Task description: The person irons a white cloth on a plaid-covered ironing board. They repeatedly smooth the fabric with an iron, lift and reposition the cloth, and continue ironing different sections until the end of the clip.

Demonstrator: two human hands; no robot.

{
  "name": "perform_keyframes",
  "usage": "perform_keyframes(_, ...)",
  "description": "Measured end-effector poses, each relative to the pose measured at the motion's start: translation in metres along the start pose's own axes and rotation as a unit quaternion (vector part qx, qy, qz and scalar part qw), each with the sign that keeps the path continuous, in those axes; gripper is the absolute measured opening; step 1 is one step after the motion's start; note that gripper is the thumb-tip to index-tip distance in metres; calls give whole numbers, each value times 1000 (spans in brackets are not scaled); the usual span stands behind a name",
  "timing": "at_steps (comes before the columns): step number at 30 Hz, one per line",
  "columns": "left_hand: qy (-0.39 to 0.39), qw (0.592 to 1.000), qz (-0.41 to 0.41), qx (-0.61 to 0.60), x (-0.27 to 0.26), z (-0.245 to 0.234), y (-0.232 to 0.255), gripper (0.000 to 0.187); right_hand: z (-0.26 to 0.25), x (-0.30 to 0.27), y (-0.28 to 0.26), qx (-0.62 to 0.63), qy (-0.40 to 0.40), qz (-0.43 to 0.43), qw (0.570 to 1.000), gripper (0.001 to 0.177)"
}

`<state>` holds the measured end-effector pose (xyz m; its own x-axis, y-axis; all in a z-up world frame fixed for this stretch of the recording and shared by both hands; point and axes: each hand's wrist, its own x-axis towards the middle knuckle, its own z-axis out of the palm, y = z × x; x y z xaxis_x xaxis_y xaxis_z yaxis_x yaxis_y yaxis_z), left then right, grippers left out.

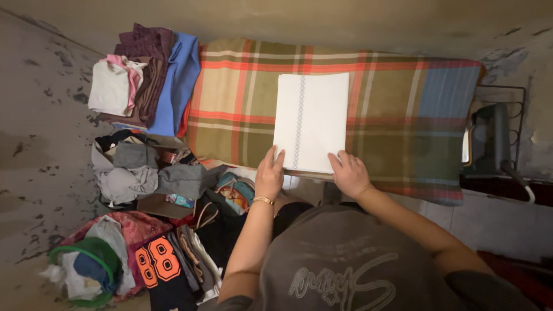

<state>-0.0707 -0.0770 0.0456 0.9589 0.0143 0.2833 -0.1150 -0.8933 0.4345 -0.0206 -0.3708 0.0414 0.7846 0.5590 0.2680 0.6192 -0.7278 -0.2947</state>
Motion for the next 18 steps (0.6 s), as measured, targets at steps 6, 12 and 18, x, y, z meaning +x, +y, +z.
perform_keyframes(6,0,1000,9,7,5,5,-3,48,-3,3,2,-18,1,-15,1000,63)
perform_keyframes(12,2,998,41,51,0,0,0,44,-3,4,1,-31,-13,-35,999,54)
perform_keyframes(18,-1,990,38,135,-15,8,0,53,-5,3,-5,-69,-17,-40,997,56)
